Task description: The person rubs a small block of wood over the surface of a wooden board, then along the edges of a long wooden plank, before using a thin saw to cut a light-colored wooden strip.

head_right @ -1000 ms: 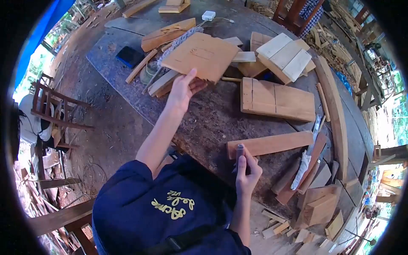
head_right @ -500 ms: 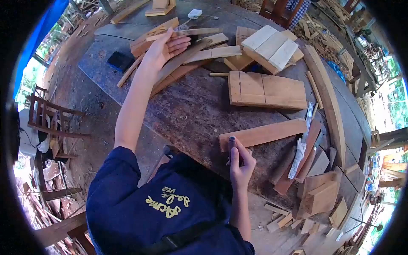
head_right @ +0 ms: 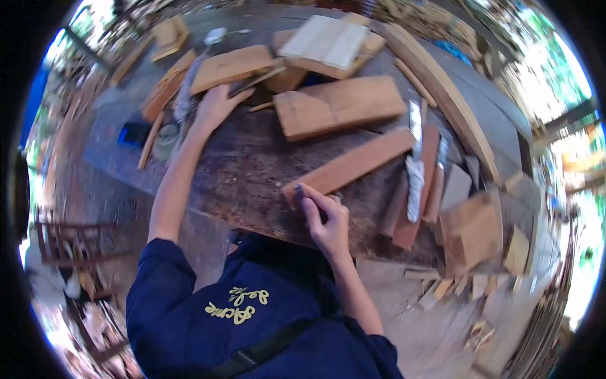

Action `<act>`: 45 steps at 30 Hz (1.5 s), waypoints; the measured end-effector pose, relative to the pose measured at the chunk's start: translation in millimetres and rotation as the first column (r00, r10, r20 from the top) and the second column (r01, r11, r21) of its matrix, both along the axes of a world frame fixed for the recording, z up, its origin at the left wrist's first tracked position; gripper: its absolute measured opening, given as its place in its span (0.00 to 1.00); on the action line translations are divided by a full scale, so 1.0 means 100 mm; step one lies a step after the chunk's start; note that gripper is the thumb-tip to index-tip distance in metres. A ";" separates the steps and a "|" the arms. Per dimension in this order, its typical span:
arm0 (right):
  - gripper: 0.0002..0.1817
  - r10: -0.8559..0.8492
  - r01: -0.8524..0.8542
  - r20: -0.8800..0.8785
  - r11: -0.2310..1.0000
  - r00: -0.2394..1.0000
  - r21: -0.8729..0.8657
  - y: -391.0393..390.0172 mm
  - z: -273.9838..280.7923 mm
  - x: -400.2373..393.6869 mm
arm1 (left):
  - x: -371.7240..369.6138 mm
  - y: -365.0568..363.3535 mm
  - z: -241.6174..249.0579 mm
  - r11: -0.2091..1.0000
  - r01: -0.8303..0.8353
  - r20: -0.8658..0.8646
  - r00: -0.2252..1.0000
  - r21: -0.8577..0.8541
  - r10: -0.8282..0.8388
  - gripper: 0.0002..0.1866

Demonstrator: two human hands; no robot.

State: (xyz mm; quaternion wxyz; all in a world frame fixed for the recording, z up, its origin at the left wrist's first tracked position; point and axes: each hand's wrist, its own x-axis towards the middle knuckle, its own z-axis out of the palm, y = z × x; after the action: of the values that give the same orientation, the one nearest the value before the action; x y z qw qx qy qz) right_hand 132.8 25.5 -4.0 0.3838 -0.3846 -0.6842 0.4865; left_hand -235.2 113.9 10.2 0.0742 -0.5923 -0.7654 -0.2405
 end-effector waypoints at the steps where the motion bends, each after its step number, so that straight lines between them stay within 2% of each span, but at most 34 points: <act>1: 0.13 0.009 -0.009 -0.022 1.000 1.000 -0.029 0.00 0.06 0.00 | 0.05 -0.03 0.05 0.997 -0.019 -0.025 1.000 -0.080 0.017 0.31; 4: 0.13 0.019 -0.019 -0.007 0.999 1.000 0.039 0.00 0.13 0.03 | 0.07 -0.03 0.20 0.956 -0.112 -0.209 0.976 -0.271 0.055 0.24; 5: 0.13 -0.035 0.036 -0.009 0.999 0.999 0.036 -0.02 0.15 0.04 | 0.03 0.02 0.17 0.963 -0.101 -0.253 0.967 -0.249 0.036 0.22; 7: 0.13 -0.067 0.048 -0.177 0.993 0.982 -0.108 -0.05 0.18 0.04 | -0.05 0.09 0.12 0.967 -0.084 -0.371 0.929 -0.239 -0.011 0.18; 8: 0.13 -0.105 0.086 -0.185 0.990 0.977 -0.108 -0.03 0.17 0.02 | -0.05 0.10 0.12 0.965 -0.081 -0.442 0.896 -0.250 -0.039 0.17; 10: 0.13 -0.262 0.279 -0.298 0.960 0.918 0.015 0.04 0.19 0.01 | 0.10 0.05 0.22 0.971 -0.054 -0.430 0.901 -0.234 -0.054 0.16; 11: 0.17 -0.286 0.287 -0.225 0.958 0.932 -0.028 0.10 0.27 0.07 | 0.15 0.01 0.27 0.973 -0.063 -0.410 0.912 -0.222 -0.034 0.15; 12: 0.17 -0.301 0.302 -0.229 0.953 0.926 -0.032 0.18 0.42 0.11 | 0.19 -0.01 0.31 0.973 -0.049 -0.414 0.909 -0.224 -0.050 0.15; 14: 0.24 -0.286 0.282 0.055 0.957 0.957 0.066 0.37 0.68 0.18 | 0.23 -0.07 0.36 0.981 0.080 -0.429 0.891 -0.176 -0.150 0.14; 15: 0.24 -0.285 0.281 0.051 0.957 0.957 0.064 0.47 0.67 0.22 | 0.27 -0.09 0.37 0.981 0.078 -0.433 0.889 -0.176 -0.149 0.14; 17: 0.32 -0.290 0.324 -0.163 0.910 0.943 0.257 0.60 0.64 0.29 | 0.37 -0.12 0.32 0.979 0.093 -0.534 0.826 -0.184 -0.179 0.14; 18: 0.37 -0.093 0.060 -0.616 0.995 0.782 -0.074 0.60 0.74 0.33 | 0.34 -0.10 0.24 0.980 0.087 -0.536 0.826 -0.181 -0.172 0.14; 19: 0.38 -0.066 -0.148 -0.779 0.969 0.624 -0.200 0.60 0.85 0.47 | 0.33 -0.04 0.13 0.979 0.048 -0.553 0.819 -0.198 -0.152 0.15; 20: 0.39 -0.097 -0.367 -0.897 0.889 0.432 -0.273 0.58 0.91 0.61 | 0.30 0.00 0.02 0.975 0.010 -0.568 0.812 -0.220 -0.137 0.15; 21: 0.39 -0.104 -0.366 -0.894 0.887 0.435 -0.282 0.56 0.93 0.67 | 0.30 0.02 -0.01 0.973 -0.015 -0.580 0.805 -0.229 -0.124 0.14; 23: 0.39 -0.123 -0.529 -0.984 0.831 0.130 -0.174 0.52 0.94 0.76 | 0.27 0.04 -0.02 0.970 0.008 -0.578 0.801 -0.245 -0.153 0.12; 24: 0.39 -0.132 -0.523 -0.983 0.833 0.131 -0.182 0.51 0.91 0.79 | 0.24 0.04 -0.02 0.966 0.028 -0.580 0.795 -0.255 -0.177 0.10; 25: 0.38 -0.196 -0.568 -0.981 0.808 -0.007 -0.158 0.50 0.87 0.81 | 0.19 0.04 -0.04 0.959 0.048 -0.629 0.746 -0.281 -0.221 0.16; 26: 0.37 -0.261 -0.608 -0.955 0.784 -0.142 -0.124 0.49 0.84 0.83 | 0.16 0.02 -0.06 0.956 0.053 -0.626 0.745 -0.289 -0.231 0.16; 28: 0.36 -0.287 -0.599 -0.943 0.790 -0.171 -0.131 0.47 0.77 0.84 | 0.16 -0.06 0.03 0.946 0.194 -0.515 0.801 -0.258 -0.305 0.28; 29: 0.36 -0.324 -0.585 -0.916 0.800 -0.237 -0.132 0.46 0.73 0.83 | 0.12 -0.07 0.09 0.922 0.182 -0.458 0.824 -0.341 -0.332 0.35; 30: 0.36 -0.359 -0.569 -0.883 0.811 -0.302 -0.135 0.44 0.70 0.83 | 0.07 -0.07 0.08 0.919 0.186 -0.457 0.822 -0.347 -0.339 0.35; 33: 0.37 -0.376 -0.554 -0.856 0.822 -0.353 -0.133 0.38 0.67 0.85 | -0.10 -0.01 0.01 0.959 0.229 -0.390 0.878 -0.167 -0.278 0.39; 34: 0.37 -0.369 -0.553 -0.848 0.826 -0.381 -0.111 0.37 0.66 0.86 | -0.15 0.01 -0.03 0.956 0.238 -0.392 0.874 -0.171 -0.287 0.39; 35: 0.37 -0.367 -0.546 -0.846 0.830 -0.387 -0.110 0.35 0.65 0.88 | -0.20 0.03 -0.07 0.954 0.254 -0.384 0.874 -0.160 -0.297 0.39; 37: 0.38 -0.299 -0.501 -0.913 0.856 -0.279 -0.127 0.33 0.65 0.91 | -0.18 0.06 -0.05 0.950 0.277 -0.381 0.870 -0.147 -0.313 0.40; 38: 0.38 -0.295 -0.495 -0.912 0.860 -0.285 -0.123 0.33 0.63 0.92 | -0.16 0.08 -0.04 0.958 0.167 -0.391 0.886 -0.235 -0.250 0.40; 39: 0.38 -0.252 -0.477 -0.937 0.872 -0.240 -0.112 0.34 0.61 0.94 | -0.15 0.10 -0.03 0.947 0.052 -0.408 0.894 -0.317 -0.186 0.39; 40: 0.39 -0.209 -0.459 -0.959 0.883 -0.192 -0.101 0.34 0.60 0.95 | -0.16 0.11 -0.04 0.947 0.058 -0.411 0.891 -0.316 -0.192 0.39; 41: 0.39 -0.207 -0.454 -0.958 0.885 -0.196 -0.099 0.34 0.61 0.98 | -0.19 0.12 -0.06 0.956 0.085 -0.423 0.883 -0.279 -0.202 0.39; 43: 0.36 -0.325 -0.347 -0.946 0.888 -0.009 -0.302 0.35 0.66 1.03 | -0.19 0.10 -0.09 0.963 0.115 -0.437 0.873 -0.243 -0.215 0.38; 44: 0.36 -0.324 -0.346 -0.946 0.889 -0.014 -0.299 0.37 0.61 1.09 | -0.20 0.09 -0.10 0.965 0.158 -0.424 0.875 -0.209 -0.235 0.37; 45: 0.32 -0.371 0.024 -0.840 0.918 0.397 -0.395 0.39 0.53 1.16 | -0.20 0.07 -0.08 0.965 0.198 -0.414 0.875 -0.170 -0.253 0.36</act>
State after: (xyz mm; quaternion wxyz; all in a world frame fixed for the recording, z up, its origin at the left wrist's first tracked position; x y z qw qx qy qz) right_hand 249.0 64.9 49.3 0.6776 -0.1992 -0.2300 0.6696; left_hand -254.7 121.1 1.8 0.1767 -0.7194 -0.6688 -0.0629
